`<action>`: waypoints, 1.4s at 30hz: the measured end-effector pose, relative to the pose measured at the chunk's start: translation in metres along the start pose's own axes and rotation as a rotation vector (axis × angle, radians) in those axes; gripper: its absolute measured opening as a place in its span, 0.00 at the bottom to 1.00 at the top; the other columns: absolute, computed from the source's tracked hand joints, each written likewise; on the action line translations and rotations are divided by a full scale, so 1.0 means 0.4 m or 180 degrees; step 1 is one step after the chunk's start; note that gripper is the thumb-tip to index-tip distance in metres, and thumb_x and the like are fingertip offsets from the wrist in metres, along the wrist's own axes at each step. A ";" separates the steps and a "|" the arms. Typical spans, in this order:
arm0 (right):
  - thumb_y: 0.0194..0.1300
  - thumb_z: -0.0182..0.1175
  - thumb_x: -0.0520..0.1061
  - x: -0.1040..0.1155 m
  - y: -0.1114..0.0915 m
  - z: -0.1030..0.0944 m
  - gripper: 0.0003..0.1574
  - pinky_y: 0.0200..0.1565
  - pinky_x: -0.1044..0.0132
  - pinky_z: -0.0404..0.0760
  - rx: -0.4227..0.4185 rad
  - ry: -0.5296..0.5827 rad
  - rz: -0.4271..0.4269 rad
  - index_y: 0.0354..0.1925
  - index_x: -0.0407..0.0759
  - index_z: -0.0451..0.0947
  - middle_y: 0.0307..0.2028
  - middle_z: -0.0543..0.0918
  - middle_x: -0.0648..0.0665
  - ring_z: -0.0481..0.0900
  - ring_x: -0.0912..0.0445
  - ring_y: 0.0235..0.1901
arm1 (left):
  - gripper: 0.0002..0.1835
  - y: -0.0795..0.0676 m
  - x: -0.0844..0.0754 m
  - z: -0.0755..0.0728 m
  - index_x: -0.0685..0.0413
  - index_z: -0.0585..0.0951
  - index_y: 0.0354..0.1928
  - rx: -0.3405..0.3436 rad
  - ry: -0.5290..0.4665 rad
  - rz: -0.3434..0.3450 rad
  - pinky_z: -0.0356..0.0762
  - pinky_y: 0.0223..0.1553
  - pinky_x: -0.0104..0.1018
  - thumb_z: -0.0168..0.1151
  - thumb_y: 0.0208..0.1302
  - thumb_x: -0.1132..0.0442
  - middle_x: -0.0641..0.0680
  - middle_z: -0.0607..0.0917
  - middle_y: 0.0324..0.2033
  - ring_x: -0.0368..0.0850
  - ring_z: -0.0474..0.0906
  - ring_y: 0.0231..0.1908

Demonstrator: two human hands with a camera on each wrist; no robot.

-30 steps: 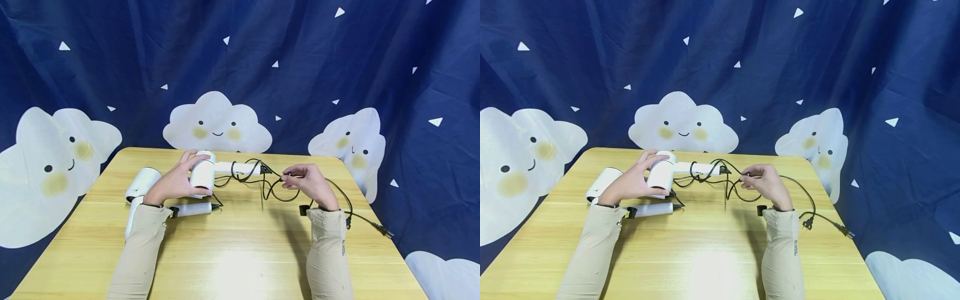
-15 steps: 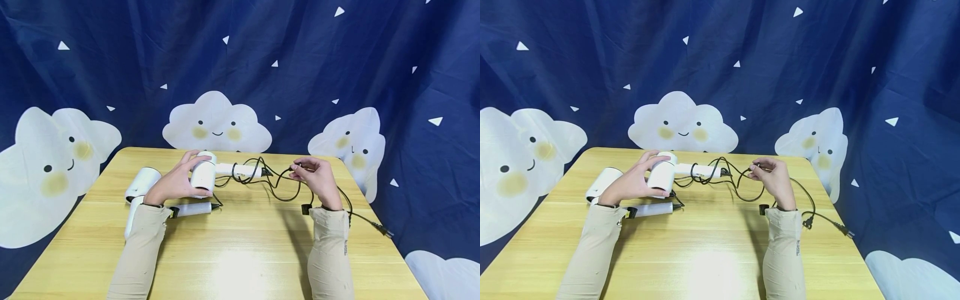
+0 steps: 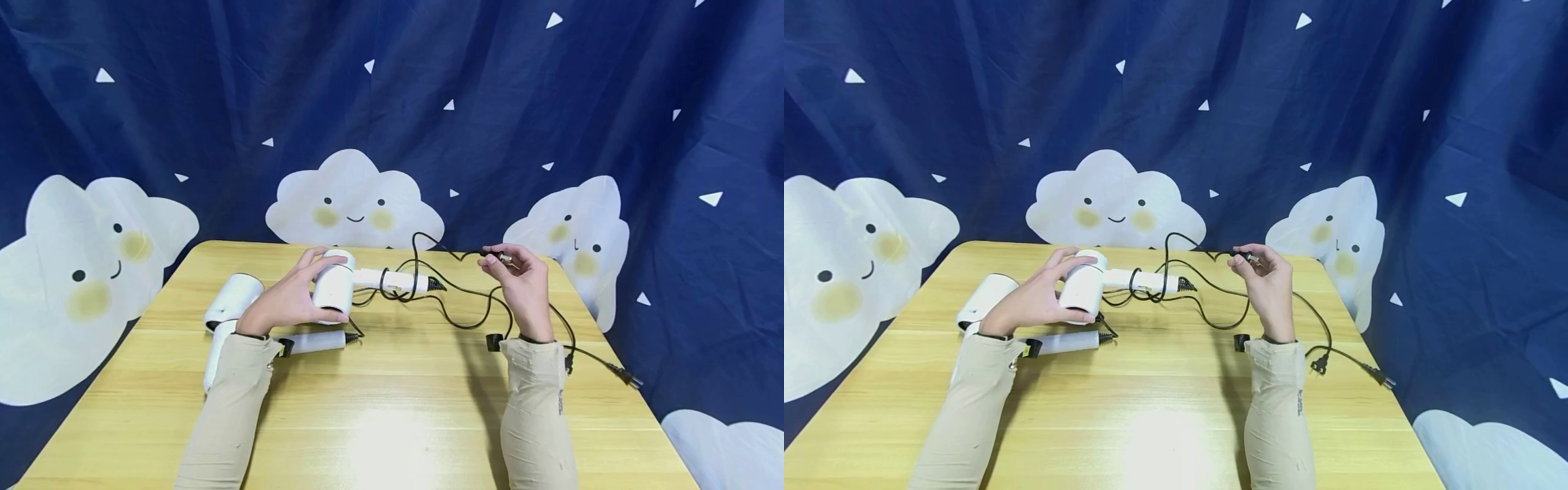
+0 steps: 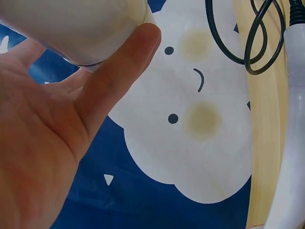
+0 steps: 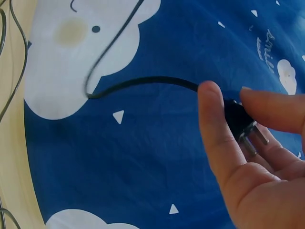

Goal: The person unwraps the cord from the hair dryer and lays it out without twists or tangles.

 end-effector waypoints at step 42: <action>0.68 0.60 0.26 0.058 -0.017 0.066 0.15 0.45 0.62 0.88 0.0285 0.1989 -0.0424 0.51 0.34 0.75 0.40 0.88 0.39 0.88 0.51 0.38 | 0.57 0.005 0.010 0.008 0.25 0.65 0.75 0.0031 -0.0018 -0.0059 0.80 0.49 0.49 0.81 0.39 0.28 0.55 0.55 0.79 0.57 0.77 0.57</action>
Point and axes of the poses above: each hand's wrist, its own y-axis towards the middle knuckle, its own z-axis out of the palm, x = y × z, the point moved 5 cm from there along y, towards the middle knuckle
